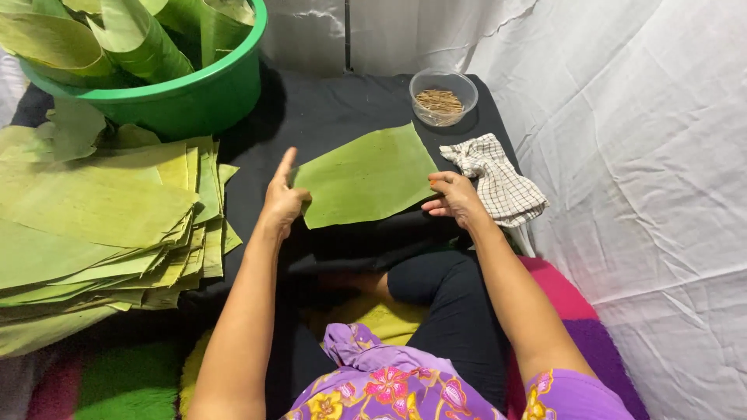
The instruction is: Cleaning banana leaves with a cloth and folding them into cone shapes for food packaging.
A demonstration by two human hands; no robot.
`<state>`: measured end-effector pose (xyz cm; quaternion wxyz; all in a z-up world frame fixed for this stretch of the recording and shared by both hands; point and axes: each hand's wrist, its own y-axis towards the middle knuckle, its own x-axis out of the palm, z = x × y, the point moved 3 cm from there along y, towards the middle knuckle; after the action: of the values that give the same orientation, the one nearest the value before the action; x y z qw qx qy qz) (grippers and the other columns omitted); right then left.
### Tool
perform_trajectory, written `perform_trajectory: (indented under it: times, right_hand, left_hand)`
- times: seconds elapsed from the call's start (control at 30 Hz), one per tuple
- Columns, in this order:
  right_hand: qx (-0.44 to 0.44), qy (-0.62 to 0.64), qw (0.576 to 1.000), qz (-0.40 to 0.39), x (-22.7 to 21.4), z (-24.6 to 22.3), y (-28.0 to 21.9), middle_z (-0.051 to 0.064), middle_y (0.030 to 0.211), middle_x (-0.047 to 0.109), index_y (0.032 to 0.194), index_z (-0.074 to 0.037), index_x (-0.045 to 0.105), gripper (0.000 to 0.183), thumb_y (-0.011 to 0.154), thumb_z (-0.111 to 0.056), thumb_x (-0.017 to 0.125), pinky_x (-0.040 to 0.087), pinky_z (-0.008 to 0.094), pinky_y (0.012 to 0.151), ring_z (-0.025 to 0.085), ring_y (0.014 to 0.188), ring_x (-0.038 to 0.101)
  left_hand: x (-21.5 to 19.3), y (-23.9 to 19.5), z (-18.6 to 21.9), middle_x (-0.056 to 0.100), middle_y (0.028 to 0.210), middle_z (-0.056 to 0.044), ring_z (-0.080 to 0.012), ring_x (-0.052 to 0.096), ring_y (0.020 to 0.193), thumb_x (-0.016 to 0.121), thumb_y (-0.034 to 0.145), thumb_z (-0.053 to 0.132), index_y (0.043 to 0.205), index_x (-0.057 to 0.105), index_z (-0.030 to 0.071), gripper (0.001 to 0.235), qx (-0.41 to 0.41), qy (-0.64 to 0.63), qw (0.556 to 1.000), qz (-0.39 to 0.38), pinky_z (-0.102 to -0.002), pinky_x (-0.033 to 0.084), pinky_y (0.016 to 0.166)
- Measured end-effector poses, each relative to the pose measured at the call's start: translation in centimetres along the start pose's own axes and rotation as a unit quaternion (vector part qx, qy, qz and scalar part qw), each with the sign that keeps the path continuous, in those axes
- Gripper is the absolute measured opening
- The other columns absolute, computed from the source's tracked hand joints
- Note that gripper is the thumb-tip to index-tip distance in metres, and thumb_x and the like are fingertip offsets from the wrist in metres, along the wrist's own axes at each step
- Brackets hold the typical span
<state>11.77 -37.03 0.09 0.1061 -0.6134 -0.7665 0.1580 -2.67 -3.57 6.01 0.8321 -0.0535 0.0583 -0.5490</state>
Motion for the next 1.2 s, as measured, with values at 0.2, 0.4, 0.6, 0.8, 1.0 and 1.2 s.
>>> perform_trajectory:
  times: [0.2,0.4,0.6,0.8,1.0,1.2]
  right_hand:
    - [-0.006,-0.007,1.0,-0.007,0.2,-0.3,-0.8,0.013,0.108,0.055,0.139,-0.006,0.055,0.045,0.094,-0.012,0.059,0.067,0.037,0.061,0.035,0.075,0.077]
    - [0.004,0.018,1.0,-0.005,0.1,-1.0,-0.7,0.019,0.112,0.057,0.148,-0.003,0.044,0.062,0.09,-0.006,0.064,0.068,0.037,0.063,0.035,0.079,0.077]
    - [-0.009,0.006,0.998,0.056,-0.9,-1.4,2.7,0.02,0.123,0.054,0.153,-0.007,0.036,0.096,0.075,-0.013,0.091,0.069,0.049,0.064,0.035,0.099,0.07]
    - [-0.119,-0.107,0.987,0.018,0.7,-6.3,0.1,0.015,0.097,0.067,0.144,-0.006,0.052,0.071,0.078,0.008,0.073,0.061,0.027,0.045,0.023,0.07,0.07]
    - [-0.143,-0.091,0.986,-0.003,0.2,-5.9,2.7,0.009,0.082,0.068,0.151,-0.006,0.042,0.085,0.074,0.004,0.078,0.055,0.026,0.046,0.016,0.065,0.064]
    - [-0.165,-0.115,0.979,0.045,0.8,-2.4,10.2,0.006,0.083,0.066,0.149,-0.007,0.045,0.083,0.073,0.004,0.078,0.055,0.023,0.051,0.012,0.066,0.064]
  left_hand:
    - [-0.3,4.4,-1.4,0.042,0.159,-0.022,-0.0374,0.061,0.122,0.056,0.07,-0.008,0.156,0.045,0.014,0.089,0.031,0.011,0.998,-0.045,-0.041,0.058,0.073]
    - [0.3,1.6,2.9,0.053,0.15,-0.02,-0.0343,0.043,0.143,0.067,0.081,0.001,0.148,0.054,0.013,0.07,0.174,0.059,0.982,-0.045,-0.044,0.032,0.12]
    - [0.6,4.1,-0.4,0.053,0.15,-0.018,-0.0342,0.035,0.148,0.058,0.079,-0.012,0.151,0.053,0.014,0.077,0.083,0.115,0.99,0.002,-0.044,0.026,0.124]
    - [-0.3,6.5,-1.0,0.054,0.146,-0.019,-0.0379,0.044,0.143,0.061,0.072,-0.013,0.148,0.056,0.009,0.079,0.074,0.162,0.984,-0.001,-0.049,0.031,0.12]
    - [-1.5,7.6,4.6,0.057,0.139,-0.022,-0.0347,0.049,0.138,0.056,0.073,-0.015,0.141,0.062,0.007,0.071,0.141,0.086,0.986,0.006,-0.046,0.037,0.117]
    - [-3.1,13.9,-3.3,0.062,0.137,-0.005,-0.025,0.051,0.138,0.069,0.079,0.005,0.127,0.074,0.027,0.053,0.042,0.206,0.976,0.048,-0.038,0.038,0.115]
